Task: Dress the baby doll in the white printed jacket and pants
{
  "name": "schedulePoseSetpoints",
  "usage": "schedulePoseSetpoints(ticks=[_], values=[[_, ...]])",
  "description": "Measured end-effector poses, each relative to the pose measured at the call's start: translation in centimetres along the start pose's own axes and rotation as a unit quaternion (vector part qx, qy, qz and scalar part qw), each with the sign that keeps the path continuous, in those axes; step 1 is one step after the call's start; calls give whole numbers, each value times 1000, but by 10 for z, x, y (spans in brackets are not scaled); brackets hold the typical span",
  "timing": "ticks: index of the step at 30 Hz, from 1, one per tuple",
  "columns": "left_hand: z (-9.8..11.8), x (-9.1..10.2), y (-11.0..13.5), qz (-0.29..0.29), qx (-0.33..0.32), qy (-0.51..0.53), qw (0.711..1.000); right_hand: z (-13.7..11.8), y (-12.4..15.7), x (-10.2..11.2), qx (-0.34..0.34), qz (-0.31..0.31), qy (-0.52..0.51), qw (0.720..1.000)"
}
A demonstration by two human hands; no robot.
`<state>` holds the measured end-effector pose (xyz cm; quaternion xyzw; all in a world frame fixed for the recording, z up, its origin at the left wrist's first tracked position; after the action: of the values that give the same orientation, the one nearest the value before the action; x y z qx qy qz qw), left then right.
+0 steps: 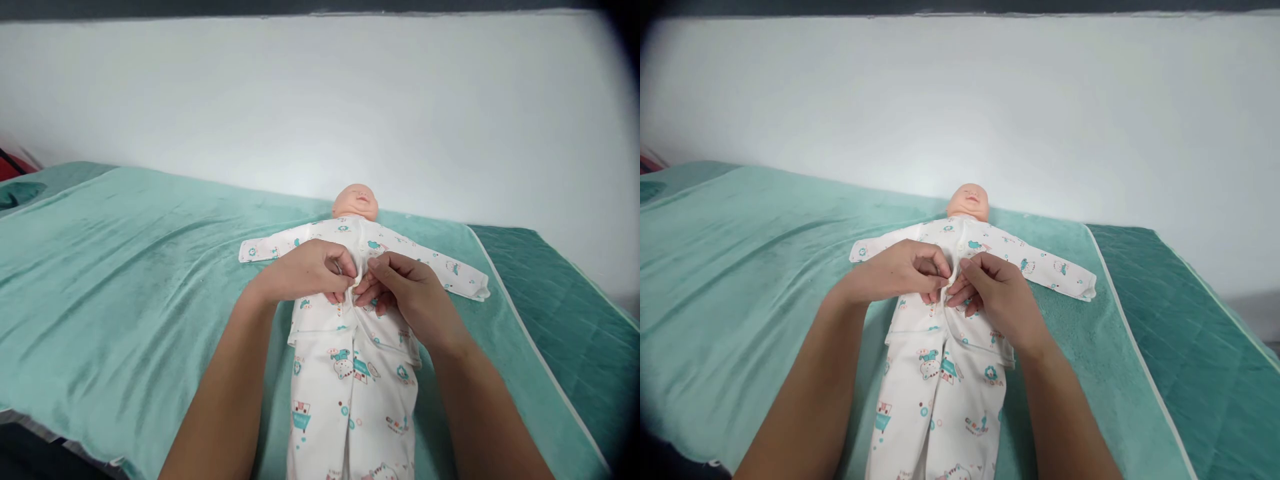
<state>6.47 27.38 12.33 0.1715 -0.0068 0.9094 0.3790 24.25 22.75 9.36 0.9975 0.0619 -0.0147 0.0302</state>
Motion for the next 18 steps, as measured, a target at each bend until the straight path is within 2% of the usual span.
schedulePoseSetpoints(ticks=[4, 11, 16, 18], values=[[-1, -1, -2, 13, -5, -10, 1000, -1, 1, -1, -3, 8, 6, 1000], [-3, -2, -4, 6, -34, 39, 999, -3, 2, -2, -5, 12, 25, 1000], [-1, 0, -3, -12, -12, 32, 999, -4, 4, -3, 1, 18, 76, 997], [-6, -7, 5, 26, -16, 32, 999, -5, 7, -4, 22, 46, 101, 994]])
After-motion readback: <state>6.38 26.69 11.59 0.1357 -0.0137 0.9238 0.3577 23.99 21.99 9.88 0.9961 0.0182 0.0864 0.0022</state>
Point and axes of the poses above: each hand's wrist, its own y-axis away from the middle knuckle, its own x-axis out of the back of the hand, z = x × y, the point moved 2 cm from there along -y, towards the middle knuckle
